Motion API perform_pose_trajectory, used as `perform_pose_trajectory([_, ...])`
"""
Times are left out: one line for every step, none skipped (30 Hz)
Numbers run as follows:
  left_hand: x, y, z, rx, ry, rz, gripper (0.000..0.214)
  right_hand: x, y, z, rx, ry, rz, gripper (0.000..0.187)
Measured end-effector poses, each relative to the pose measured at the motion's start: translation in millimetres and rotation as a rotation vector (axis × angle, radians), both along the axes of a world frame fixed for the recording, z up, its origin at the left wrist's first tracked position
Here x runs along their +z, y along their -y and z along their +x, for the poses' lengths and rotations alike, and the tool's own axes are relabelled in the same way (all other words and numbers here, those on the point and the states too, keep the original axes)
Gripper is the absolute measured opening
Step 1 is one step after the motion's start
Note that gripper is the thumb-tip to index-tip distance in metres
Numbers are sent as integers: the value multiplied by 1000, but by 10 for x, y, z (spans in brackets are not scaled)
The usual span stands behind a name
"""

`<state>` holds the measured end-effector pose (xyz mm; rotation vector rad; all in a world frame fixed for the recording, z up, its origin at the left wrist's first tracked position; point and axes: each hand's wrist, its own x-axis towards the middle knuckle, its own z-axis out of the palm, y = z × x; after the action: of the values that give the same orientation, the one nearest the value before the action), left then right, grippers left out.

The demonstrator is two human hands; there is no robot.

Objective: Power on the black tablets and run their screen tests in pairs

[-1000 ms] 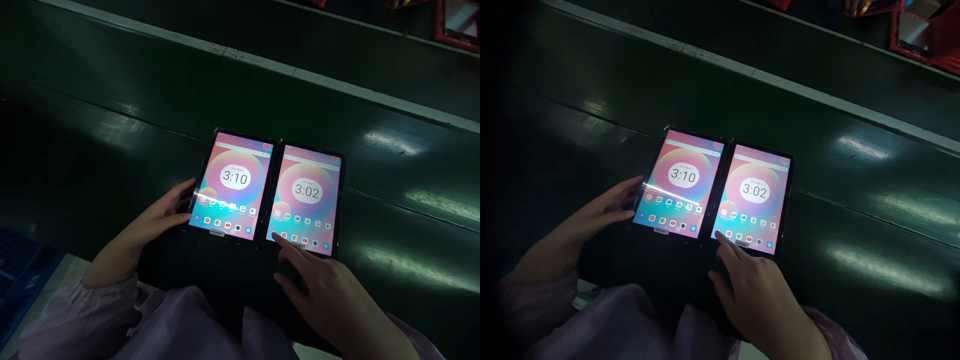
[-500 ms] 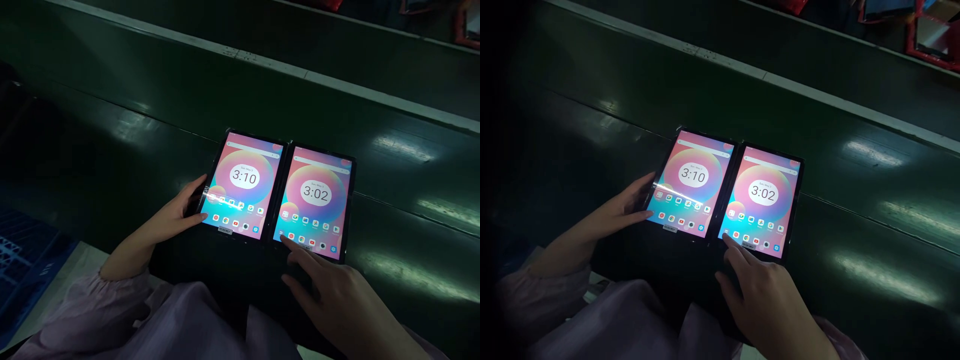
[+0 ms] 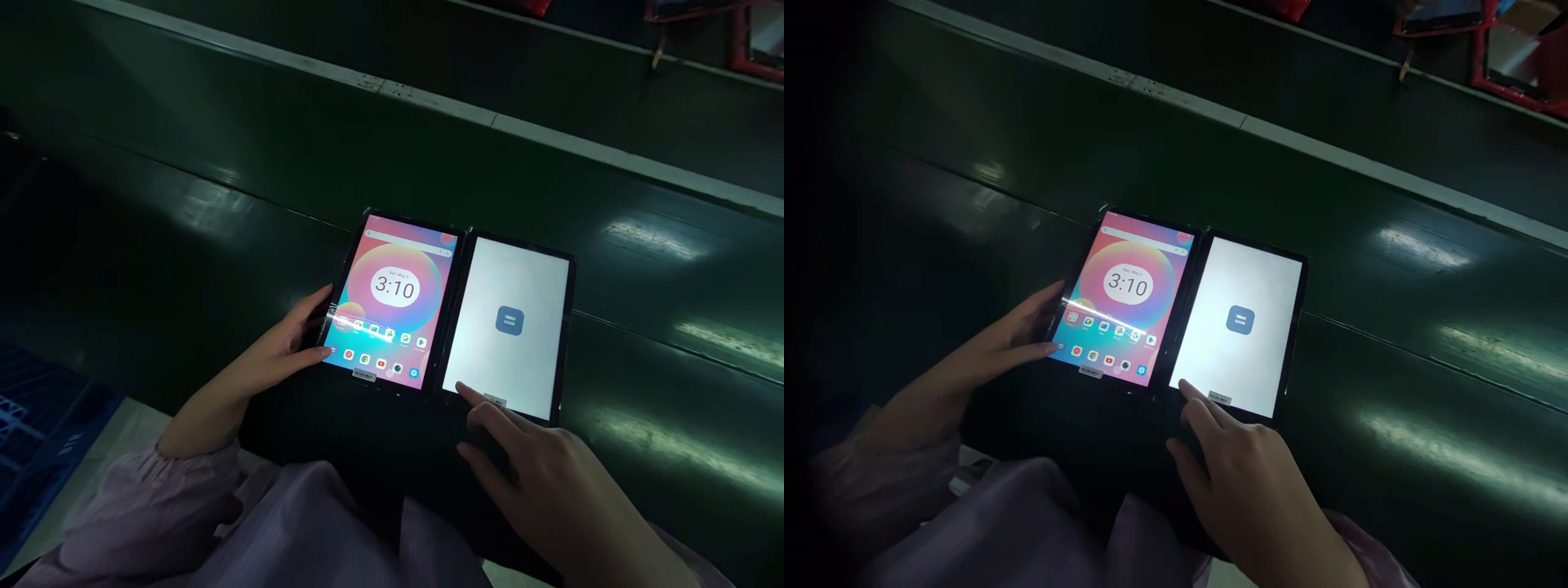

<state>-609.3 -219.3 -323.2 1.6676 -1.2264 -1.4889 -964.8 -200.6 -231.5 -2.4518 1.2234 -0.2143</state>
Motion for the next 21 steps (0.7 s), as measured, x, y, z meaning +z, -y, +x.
perform_pose_trajectory([1, 0, 0, -6, 15, -2, 114, 3, 1, -5, -4, 0, 1, 43])
perform_pose_trajectory([-2, -1, 0, -12, 30, -6, 115, 4, -1, -9, -5, 2, 4, 43])
perform_pose_trajectory([-9, -4, 2, -14, 44, -11, 115, 1, -6, -13, -8, 6, 8, 44])
perform_pose_trajectory([-21, -9, 6, -12, 61, -17, 114, -7, -15, -15, -11, 11, 16, 45])
perform_pose_trajectory([-38, -18, 13, -10, 77, -22, 113, -18, -29, -16, -20, 12, 23, 45])
perform_pose_trajectory([-59, -30, 21, -7, 95, -27, 111, -33, -47, -17, -35, 12, 26, 44])
perform_pose_trajectory([-80, -43, 31, -3, 112, -31, 109, -47, -67, -20, -53, 12, 28, 43])
perform_pose_trajectory([-98, -58, 39, 1, 128, -36, 108, -60, -84, -26, -73, 11, 31, 42])
perform_pose_trajectory([-110, -70, 44, 8, 139, -37, 106, -66, -93, -36, -91, 12, 37, 39])
perform_pose_trajectory([-111, -78, 42, 18, 145, -34, 104, -65, -91, -52, -111, 18, 43, 37])
perform_pose_trajectory([-99, -79, 31, 38, 148, -26, 103, -55, -73, -74, -134, 31, 38, 36])
perform_pose_trajectory([-74, -69, 8, 67, 149, -14, 100, -37, -38, -105, -149, 42, 39, 35])
perform_pose_trajectory([-38, -46, -28, 103, 150, -3, 96, -14, 14, -143, -176, 58, 22, 35])
perform_pose_trajectory([7, -9, -75, 149, 154, 2, 90, 11, 79, -186, -216, 75, -5, 37])
perform_pose_trajectory([55, 43, -133, 201, 161, 0, 82, 34, 153, -234, -264, 85, -29, 38])
perform_pose_trajectory([101, 108, -197, 256, 165, -7, 73, 52, 229, -282, -332, 99, -68, 39])
perform_pose_trajectory([139, 187, -264, 321, 164, -19, 63, 62, 301, -326, -398, 100, -88, 40])
perform_pose_trajectory([165, 275, -331, 389, 150, -33, 55, 61, 365, -364, -460, 101, -112, 41])
perform_pose_trajectory([177, 371, -394, 459, 126, -53, 47, 50, 418, -393, -512, 102, -137, 41])
perform_pose_trajectory([177, 471, -451, 520, 89, -80, 40, 30, 459, -412, -539, 101, -147, 41])
perform_pose_trajectory([165, 571, -499, 569, 43, -117, 33, 3, 488, -422, -554, 106, -159, 40])
